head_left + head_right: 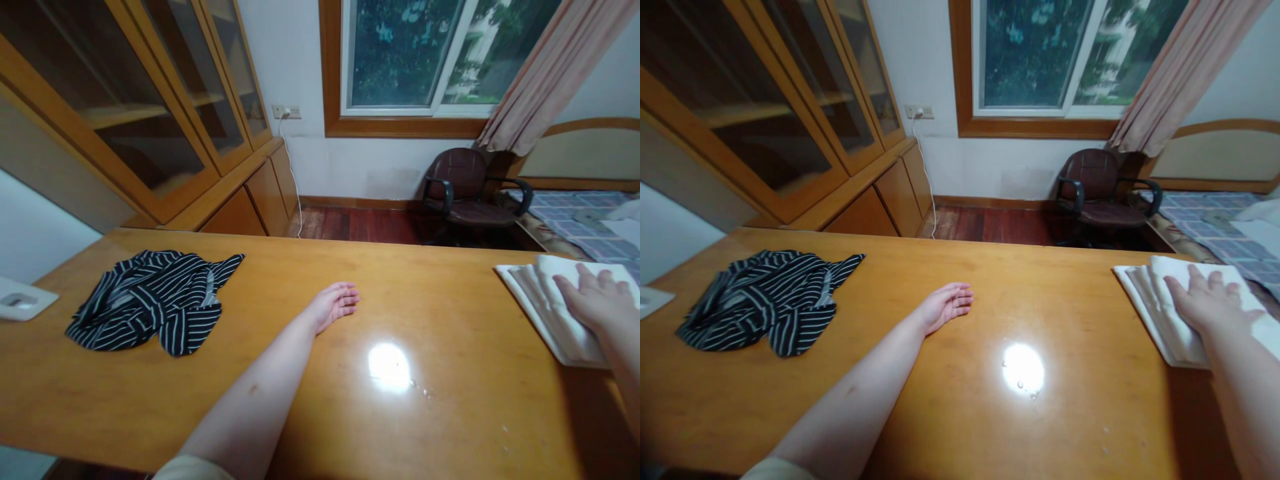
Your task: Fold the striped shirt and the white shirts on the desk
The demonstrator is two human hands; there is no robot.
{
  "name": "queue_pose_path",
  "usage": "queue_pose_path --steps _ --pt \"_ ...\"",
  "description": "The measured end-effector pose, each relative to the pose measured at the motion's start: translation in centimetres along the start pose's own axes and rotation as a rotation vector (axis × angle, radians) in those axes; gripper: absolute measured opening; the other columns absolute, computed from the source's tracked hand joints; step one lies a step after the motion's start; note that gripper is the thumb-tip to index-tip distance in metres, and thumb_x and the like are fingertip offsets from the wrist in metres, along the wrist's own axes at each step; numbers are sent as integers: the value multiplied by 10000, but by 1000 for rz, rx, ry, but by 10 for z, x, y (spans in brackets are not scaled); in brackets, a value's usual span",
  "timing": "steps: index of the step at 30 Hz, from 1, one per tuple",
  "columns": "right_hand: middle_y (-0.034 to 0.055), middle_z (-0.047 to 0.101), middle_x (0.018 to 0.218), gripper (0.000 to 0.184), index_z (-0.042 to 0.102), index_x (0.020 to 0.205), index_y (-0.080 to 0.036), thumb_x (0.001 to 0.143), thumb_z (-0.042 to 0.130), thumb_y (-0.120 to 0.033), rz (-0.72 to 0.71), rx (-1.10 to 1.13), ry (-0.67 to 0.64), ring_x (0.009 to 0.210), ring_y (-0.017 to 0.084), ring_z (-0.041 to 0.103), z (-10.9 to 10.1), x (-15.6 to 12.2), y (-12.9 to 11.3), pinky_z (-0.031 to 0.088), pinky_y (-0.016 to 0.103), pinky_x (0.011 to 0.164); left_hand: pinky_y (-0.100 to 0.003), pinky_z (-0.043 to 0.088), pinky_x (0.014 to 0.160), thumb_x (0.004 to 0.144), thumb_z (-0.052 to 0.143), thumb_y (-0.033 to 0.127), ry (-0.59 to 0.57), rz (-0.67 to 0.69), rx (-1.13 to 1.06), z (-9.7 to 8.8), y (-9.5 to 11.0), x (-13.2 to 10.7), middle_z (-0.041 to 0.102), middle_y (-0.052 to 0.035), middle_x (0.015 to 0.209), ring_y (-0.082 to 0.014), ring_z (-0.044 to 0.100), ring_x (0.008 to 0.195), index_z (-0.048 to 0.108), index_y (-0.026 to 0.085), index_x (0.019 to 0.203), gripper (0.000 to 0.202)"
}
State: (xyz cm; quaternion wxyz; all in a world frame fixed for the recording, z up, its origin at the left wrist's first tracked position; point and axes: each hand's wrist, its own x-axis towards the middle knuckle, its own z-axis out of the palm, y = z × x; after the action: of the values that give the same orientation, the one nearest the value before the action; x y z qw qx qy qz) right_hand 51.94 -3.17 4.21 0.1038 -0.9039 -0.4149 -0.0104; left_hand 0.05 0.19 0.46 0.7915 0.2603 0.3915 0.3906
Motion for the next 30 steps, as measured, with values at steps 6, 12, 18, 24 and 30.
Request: queue_pose_path --steps 6,12,18,24,30 --pt "199 208 1532 819 344 1460 -151 837 287 -679 45 -77 -25 1395 365 126 -18 5 -14 222 616 897 -289 510 710 835 562 154 -29 8 -11 -2 -2 1 655 -107 912 -160 656 792 581 126 983 152" --pt "240 643 1060 504 627 1137 -99 829 481 -471 -157 117 53 1010 322 571 -29 -51 -98 401 417 759 -285 503 718 832 578 170 -45 14 -19 -4 -3 2 654 -98 900 -154 648 789 580 137 963 134" --pt "35 558 532 400 548 616 -204 797 453 -548 -400 642 -437 513 167 501 53 -157 -184 369 287 519 -287 501 714 832 569 159 -49 20 -14 -3 -3 1 646 -95 886 -152 645 778 581 131 952 124" --pt "10 582 593 365 555 638 -219 824 459 -519 -689 619 -326 580 163 510 76 -189 -202 367 277 565 -303 493 738 794 616 158 -11 64 48 0 -6 2 640 -82 894 -147 630 763 591 147 938 146" --pt "17 594 625 363 540 657 -212 823 460 -524 -646 696 -381 619 172 529 72 -171 -192 393 285 593 -317 330 1048 778 623 153 378 711 647 -11 41 -47 619 -64 1115 -215 512 1157 670 226 958 200"
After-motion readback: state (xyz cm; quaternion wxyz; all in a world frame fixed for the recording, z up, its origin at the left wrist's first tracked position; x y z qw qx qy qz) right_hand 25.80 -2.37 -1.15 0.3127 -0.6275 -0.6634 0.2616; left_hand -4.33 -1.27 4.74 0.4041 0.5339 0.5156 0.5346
